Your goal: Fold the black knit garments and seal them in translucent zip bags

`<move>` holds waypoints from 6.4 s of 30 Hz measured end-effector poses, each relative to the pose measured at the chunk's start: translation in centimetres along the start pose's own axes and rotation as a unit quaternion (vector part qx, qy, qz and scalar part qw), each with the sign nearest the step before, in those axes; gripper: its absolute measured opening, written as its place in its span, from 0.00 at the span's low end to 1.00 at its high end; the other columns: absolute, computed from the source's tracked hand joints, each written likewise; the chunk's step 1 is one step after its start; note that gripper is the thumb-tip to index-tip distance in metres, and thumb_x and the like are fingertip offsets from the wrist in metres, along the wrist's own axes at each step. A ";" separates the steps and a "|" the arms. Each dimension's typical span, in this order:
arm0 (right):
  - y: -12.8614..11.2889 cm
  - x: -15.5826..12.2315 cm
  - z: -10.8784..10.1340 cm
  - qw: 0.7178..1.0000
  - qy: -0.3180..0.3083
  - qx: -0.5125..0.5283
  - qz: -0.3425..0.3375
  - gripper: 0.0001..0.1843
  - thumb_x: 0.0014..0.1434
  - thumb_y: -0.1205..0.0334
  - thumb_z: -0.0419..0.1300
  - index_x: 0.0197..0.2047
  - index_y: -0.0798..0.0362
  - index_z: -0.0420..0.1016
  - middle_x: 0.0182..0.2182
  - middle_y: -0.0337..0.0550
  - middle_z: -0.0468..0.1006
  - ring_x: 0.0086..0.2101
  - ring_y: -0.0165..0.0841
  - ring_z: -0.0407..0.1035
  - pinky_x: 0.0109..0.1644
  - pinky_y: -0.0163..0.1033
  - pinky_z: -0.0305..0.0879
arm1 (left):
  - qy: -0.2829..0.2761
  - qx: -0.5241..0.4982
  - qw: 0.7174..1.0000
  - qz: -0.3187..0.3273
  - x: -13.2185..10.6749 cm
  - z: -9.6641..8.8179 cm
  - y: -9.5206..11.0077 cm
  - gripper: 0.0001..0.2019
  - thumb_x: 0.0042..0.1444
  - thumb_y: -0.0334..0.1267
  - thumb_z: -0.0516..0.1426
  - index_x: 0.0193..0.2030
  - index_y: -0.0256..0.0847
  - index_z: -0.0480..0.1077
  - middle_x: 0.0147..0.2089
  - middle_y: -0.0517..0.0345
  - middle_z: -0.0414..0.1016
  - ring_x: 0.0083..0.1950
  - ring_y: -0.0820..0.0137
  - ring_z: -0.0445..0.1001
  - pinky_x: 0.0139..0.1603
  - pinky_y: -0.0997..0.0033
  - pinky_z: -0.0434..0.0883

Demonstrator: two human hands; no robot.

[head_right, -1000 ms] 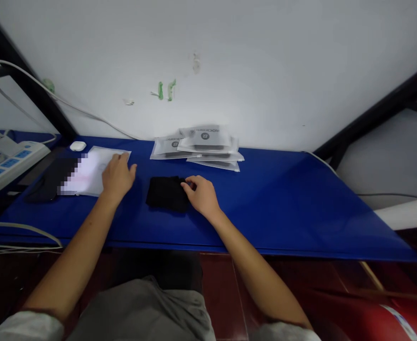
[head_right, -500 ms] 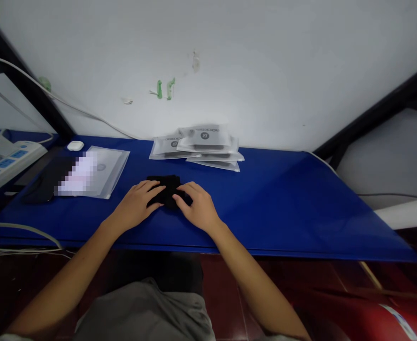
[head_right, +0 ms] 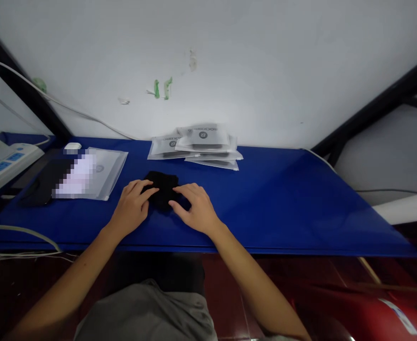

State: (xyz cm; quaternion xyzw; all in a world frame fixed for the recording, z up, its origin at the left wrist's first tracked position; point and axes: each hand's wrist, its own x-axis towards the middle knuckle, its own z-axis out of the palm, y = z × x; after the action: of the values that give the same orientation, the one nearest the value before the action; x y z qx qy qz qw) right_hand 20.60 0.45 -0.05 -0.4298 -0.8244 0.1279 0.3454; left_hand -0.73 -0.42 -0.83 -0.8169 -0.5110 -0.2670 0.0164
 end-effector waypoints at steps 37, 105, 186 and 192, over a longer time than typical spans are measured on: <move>0.2 0.1 0.2 0.998 0.057 0.000 0.035 0.11 0.63 0.61 0.52 0.42 0.51 0.76 0.36 0.45 0.80 0.38 0.37 0.72 0.45 0.45 0.68 | -0.082 0.087 0.993 -0.018 -0.3 -3.1 0.9 0.23 0.49 0.19 0.49 0.48 0.39 0.73 0.61 0.48 0.68 0.63 0.53 0.61 0.64 0.46 0.59; 1.9 -3.0 -1.0 0.969 -0.054 -0.234 0.065 0.23 0.66 0.52 0.49 0.59 0.52 0.68 0.59 0.53 0.69 0.59 0.47 0.62 0.62 0.62 0.57 | -0.169 0.050 0.979 -0.097 0.0 -1.0 0.0 0.27 0.65 0.49 0.45 0.67 0.38 0.55 0.71 0.42 0.52 0.71 0.51 0.50 0.66 0.43 0.54; 4.0 -1.7 -1.6 0.957 -0.188 -0.195 0.102 0.36 0.65 0.43 0.45 0.69 0.56 0.52 0.69 0.54 0.48 0.68 0.43 0.40 0.69 0.56 0.43 | -0.226 0.054 0.964 -0.129 -0.5 -0.3 0.0 0.38 0.62 0.59 0.44 0.71 0.33 0.46 0.73 0.41 0.41 0.74 0.52 0.38 0.69 0.39 0.44; 4.0 -1.8 -1.4 0.964 -0.170 -0.185 0.088 0.35 0.65 0.43 0.46 0.69 0.54 0.52 0.68 0.55 0.49 0.67 0.45 0.41 0.68 0.60 0.44 | -0.186 0.050 0.974 -0.119 -0.6 0.1 0.1 0.37 0.62 0.59 0.45 0.70 0.34 0.49 0.72 0.38 0.45 0.73 0.48 0.40 0.67 0.36 0.47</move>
State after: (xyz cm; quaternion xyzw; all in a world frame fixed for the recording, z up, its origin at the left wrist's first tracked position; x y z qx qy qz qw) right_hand 24.78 1.27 -1.88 -0.5288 -0.8394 0.0741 0.1017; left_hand -0.83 -0.90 -1.20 -0.7839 -0.6112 -0.0848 -0.0694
